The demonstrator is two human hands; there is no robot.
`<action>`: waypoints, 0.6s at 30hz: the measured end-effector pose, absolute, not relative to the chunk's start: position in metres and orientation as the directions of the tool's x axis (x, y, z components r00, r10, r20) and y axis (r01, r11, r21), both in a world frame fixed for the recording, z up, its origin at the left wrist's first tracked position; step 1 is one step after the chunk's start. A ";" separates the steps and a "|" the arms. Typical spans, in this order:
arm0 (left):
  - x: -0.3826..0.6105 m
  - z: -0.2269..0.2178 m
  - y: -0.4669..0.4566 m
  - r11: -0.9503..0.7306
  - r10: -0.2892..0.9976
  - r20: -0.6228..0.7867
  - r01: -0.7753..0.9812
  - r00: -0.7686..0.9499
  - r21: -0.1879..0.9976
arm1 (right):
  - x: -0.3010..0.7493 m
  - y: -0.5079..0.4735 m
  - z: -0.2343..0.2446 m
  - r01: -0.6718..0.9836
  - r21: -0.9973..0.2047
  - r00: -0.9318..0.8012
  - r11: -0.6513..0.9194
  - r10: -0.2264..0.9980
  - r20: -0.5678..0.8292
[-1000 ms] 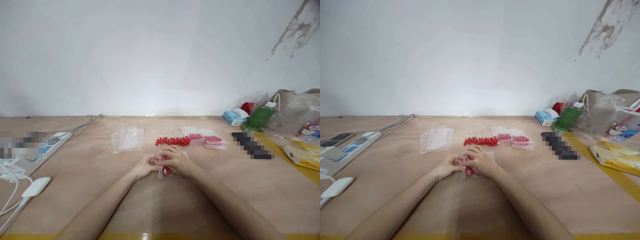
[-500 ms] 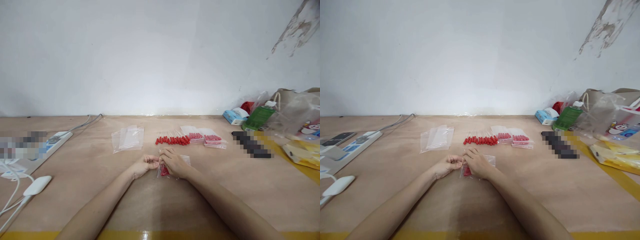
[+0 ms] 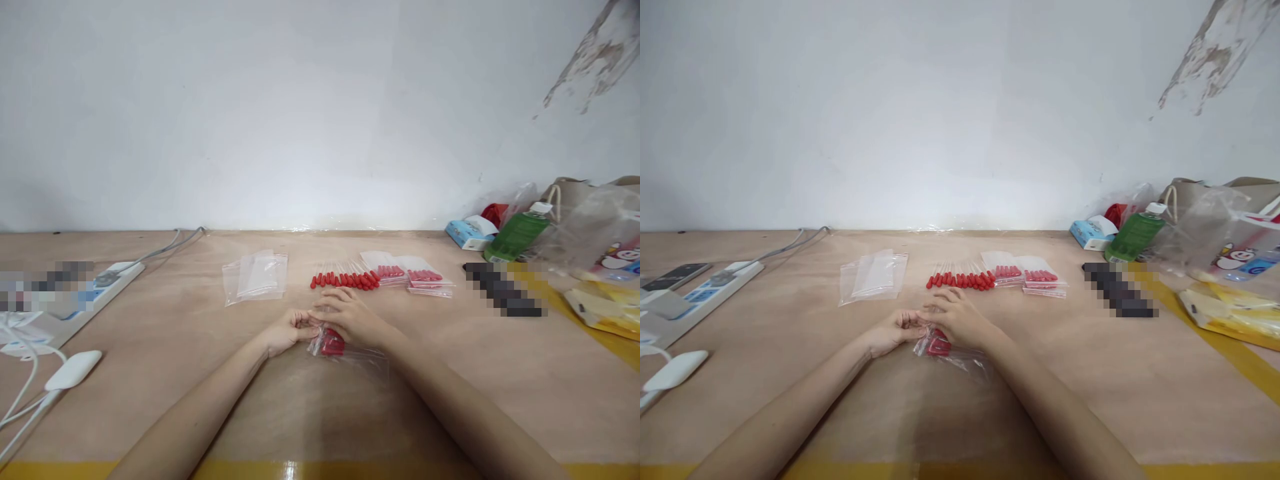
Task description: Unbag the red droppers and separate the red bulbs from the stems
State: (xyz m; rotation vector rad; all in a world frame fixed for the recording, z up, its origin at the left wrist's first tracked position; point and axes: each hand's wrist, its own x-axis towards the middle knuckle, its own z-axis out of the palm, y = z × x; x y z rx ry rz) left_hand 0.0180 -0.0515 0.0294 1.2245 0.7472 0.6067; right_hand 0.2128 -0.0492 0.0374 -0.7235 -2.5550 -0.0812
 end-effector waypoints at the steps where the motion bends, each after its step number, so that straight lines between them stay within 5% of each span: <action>1: 0.018 0.030 -0.052 0.232 0.758 -0.173 -0.012 0.629 0.973 | 0.214 -0.048 0.038 0.494 -0.072 -0.757 0.866 0.469 0.454; 18: 0.015 0.025 -0.049 0.268 0.776 -0.230 0.024 0.587 0.963 | 0.218 -0.045 0.038 0.453 -0.270 -0.706 0.850 0.527 0.473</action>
